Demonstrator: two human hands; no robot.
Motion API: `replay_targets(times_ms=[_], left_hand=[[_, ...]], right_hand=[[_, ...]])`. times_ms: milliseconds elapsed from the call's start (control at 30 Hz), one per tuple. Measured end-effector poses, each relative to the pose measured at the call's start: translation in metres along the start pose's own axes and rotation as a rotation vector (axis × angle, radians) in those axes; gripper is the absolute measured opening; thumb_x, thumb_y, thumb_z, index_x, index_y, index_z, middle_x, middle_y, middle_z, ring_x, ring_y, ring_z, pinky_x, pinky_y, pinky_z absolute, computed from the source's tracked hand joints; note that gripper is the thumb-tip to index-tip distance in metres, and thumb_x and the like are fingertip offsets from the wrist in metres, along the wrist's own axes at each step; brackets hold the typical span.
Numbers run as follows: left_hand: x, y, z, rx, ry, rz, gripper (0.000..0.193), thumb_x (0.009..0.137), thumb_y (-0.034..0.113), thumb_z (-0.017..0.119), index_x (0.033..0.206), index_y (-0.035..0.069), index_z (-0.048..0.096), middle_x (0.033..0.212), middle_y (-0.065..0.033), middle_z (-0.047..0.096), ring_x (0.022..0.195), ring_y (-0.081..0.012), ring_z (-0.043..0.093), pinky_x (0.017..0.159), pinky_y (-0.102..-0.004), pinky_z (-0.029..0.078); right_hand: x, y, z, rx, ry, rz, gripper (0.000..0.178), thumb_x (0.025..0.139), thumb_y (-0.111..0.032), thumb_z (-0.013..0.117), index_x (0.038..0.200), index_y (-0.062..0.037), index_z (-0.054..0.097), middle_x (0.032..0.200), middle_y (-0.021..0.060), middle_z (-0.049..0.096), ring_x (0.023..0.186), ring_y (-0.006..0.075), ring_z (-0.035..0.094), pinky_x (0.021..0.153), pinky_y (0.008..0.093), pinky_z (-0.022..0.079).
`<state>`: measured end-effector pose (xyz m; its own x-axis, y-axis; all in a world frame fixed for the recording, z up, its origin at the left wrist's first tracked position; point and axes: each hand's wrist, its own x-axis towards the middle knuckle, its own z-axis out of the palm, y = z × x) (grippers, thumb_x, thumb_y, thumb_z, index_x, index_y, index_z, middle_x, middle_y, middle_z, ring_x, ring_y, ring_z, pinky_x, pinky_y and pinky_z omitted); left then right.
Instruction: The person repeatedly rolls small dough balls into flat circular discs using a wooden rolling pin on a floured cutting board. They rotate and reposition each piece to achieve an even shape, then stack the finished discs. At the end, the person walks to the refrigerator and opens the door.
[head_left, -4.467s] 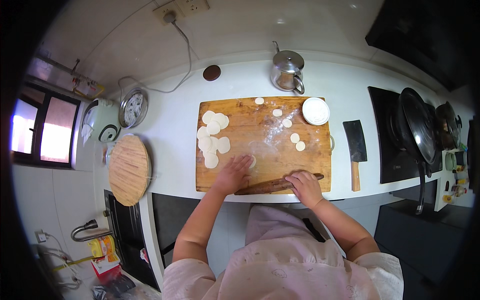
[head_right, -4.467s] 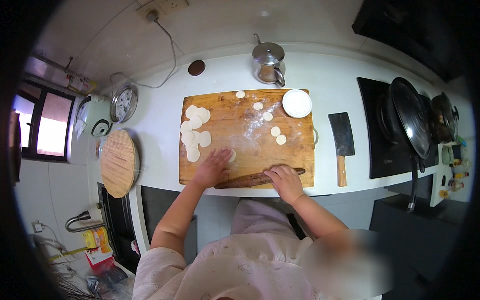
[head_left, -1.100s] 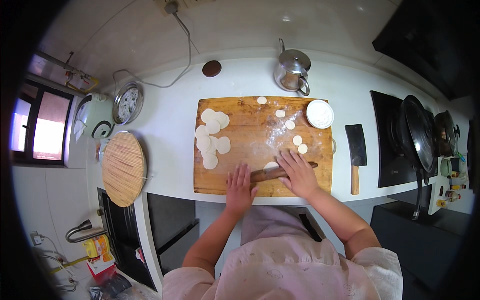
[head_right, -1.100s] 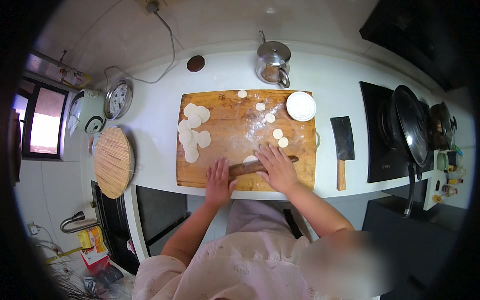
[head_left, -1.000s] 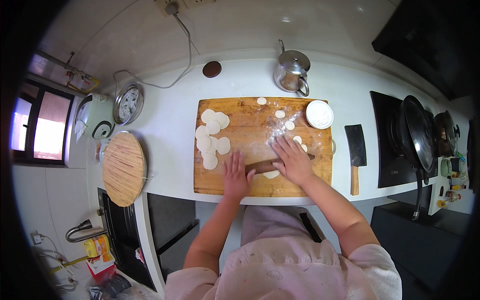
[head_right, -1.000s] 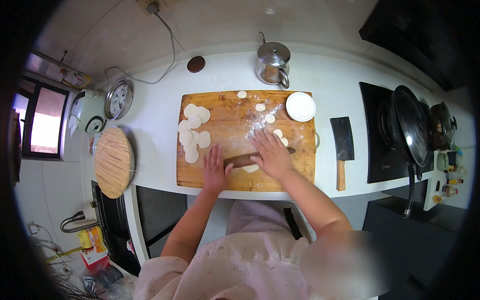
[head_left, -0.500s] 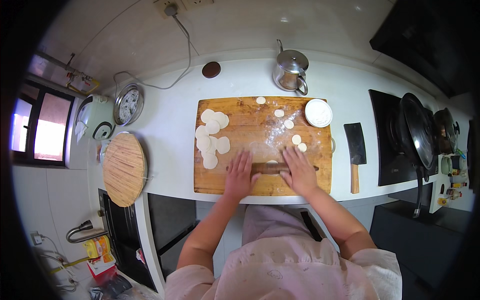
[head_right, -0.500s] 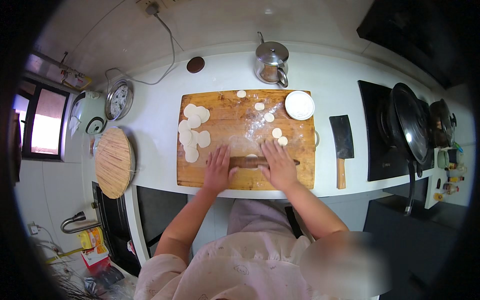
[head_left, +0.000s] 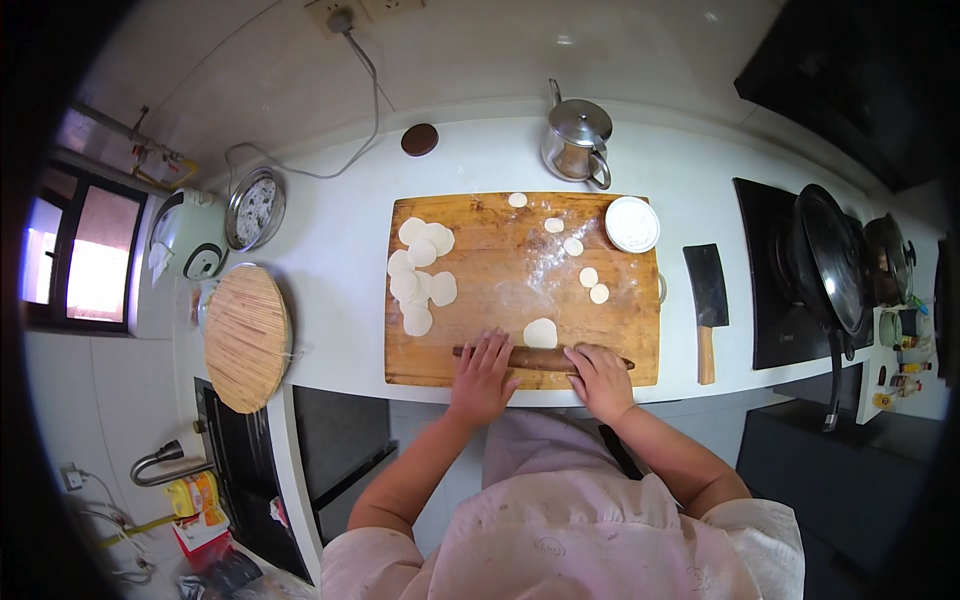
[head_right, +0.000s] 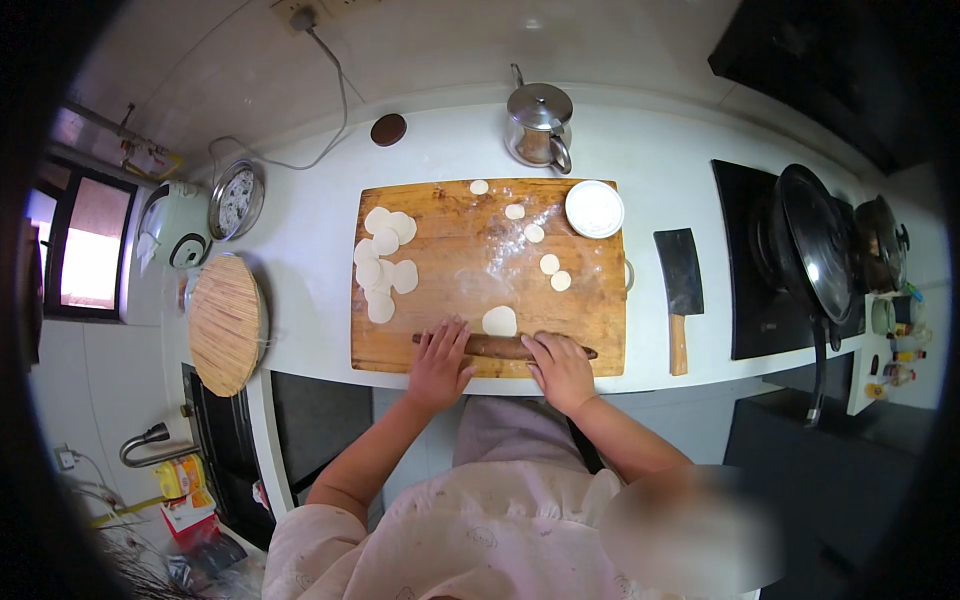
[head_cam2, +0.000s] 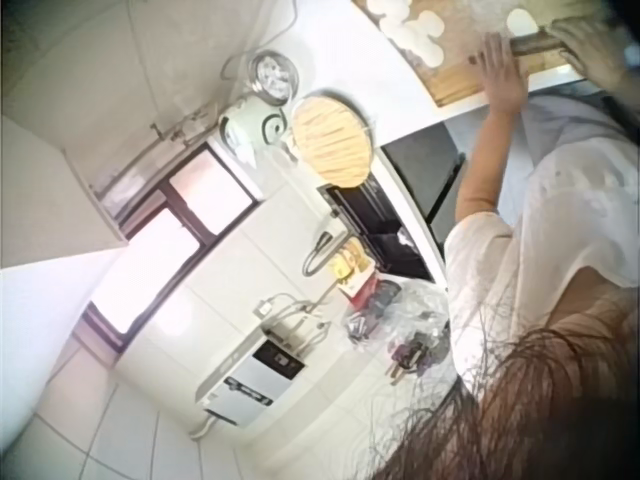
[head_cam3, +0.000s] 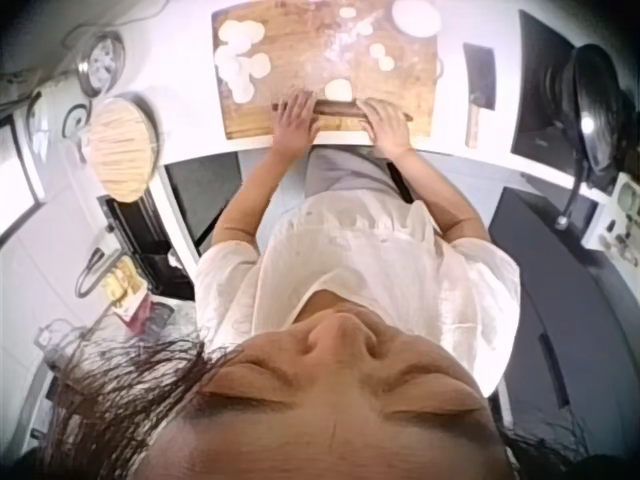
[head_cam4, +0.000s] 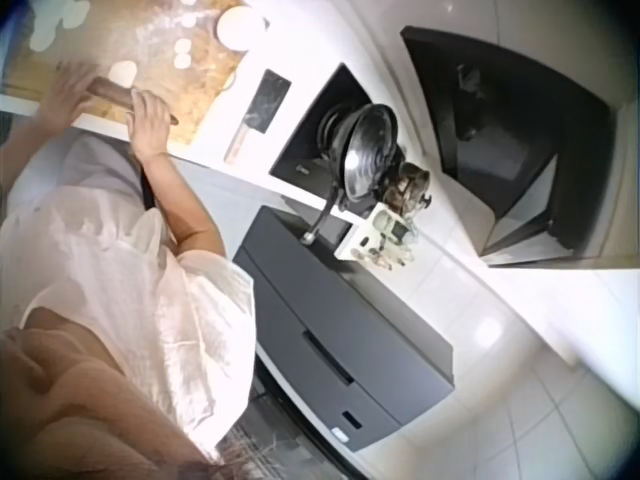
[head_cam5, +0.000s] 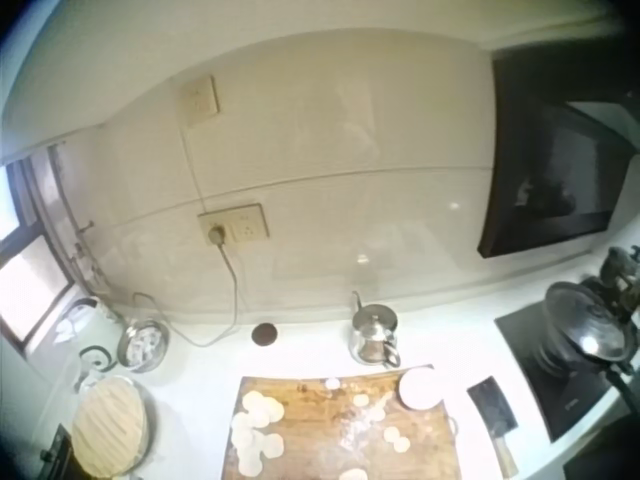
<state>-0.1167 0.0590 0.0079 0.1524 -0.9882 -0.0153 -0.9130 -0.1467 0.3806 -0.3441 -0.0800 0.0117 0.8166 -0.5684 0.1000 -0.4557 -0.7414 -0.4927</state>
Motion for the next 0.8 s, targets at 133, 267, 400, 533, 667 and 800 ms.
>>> replay_targets(times_ms=[133,267,400,533,667,800], left_hand=[[-0.014,0.008,0.012,-0.044,0.068,-0.067,0.075,0.092,0.04,0.063,0.153,0.006,0.035,0.16,-0.0148,0.033,0.149,-0.0337,0.028,0.119,-0.0552,0.022],[-0.019,0.01,0.017,-0.018,0.072,-0.124,0.077,0.092,0.04,0.063,0.155,0.006,0.032,0.161,-0.015,0.031,0.15,-0.0336,0.027,0.12,-0.0552,0.021],[0.003,-0.001,0.017,0.0,0.13,-0.199,0.078,0.093,0.039,0.063,0.155,0.005,0.031,0.161,-0.0151,0.03,0.15,-0.0345,0.027,0.12,-0.0556,0.02],[0.036,-0.021,0.016,0.082,0.243,-0.251,0.079,0.092,0.038,0.064,0.155,0.005,0.031,0.162,-0.0154,0.029,0.149,-0.0361,0.027,0.119,-0.057,0.022],[0.023,-0.019,0.012,0.085,0.198,-0.22,0.082,0.089,0.041,0.066,0.155,0.006,0.032,0.162,-0.0158,0.029,0.149,-0.0363,0.028,0.118,-0.058,0.023],[-0.019,-0.011,0.02,0.08,0.079,-0.12,0.085,0.087,0.043,0.068,0.155,0.007,0.032,0.162,-0.0159,0.029,0.149,-0.0354,0.028,0.119,-0.0572,0.023]], right_hand=[[0.015,0.009,-0.008,-0.017,0.021,-0.101,0.054,0.076,-0.011,0.074,0.128,-0.015,0.06,0.115,0.0062,0.059,0.11,0.0284,0.057,0.094,0.0428,0.047],[0.039,0.022,-0.013,-0.014,-0.038,-0.201,0.056,0.075,-0.016,0.077,0.128,-0.0146,0.06,0.118,0.0061,0.059,0.113,0.0289,0.056,0.098,0.0427,0.046],[0.081,0.022,-0.012,-0.078,0.002,-0.236,0.058,0.08,-0.028,0.074,0.133,-0.0139,0.057,0.131,0.0083,0.055,0.126,0.0314,0.049,0.109,0.0434,0.039],[0.121,0.015,-0.006,-0.204,-0.001,-0.125,0.062,0.089,-0.04,0.067,0.143,-0.0132,0.05,0.15,0.0107,0.046,0.14,0.0337,0.039,0.118,0.045,0.031],[0.106,0.013,-0.005,-0.166,-0.032,-0.102,0.067,0.091,-0.041,0.066,0.149,-0.0139,0.045,0.156,0.01,0.039,0.144,0.0336,0.035,0.12,0.0471,0.028],[0.046,0.002,-0.013,-0.149,-0.145,-0.133,0.07,0.09,-0.042,0.067,0.149,-0.0122,0.044,0.157,0.0102,0.039,0.145,0.0337,0.035,0.12,0.0474,0.028]])
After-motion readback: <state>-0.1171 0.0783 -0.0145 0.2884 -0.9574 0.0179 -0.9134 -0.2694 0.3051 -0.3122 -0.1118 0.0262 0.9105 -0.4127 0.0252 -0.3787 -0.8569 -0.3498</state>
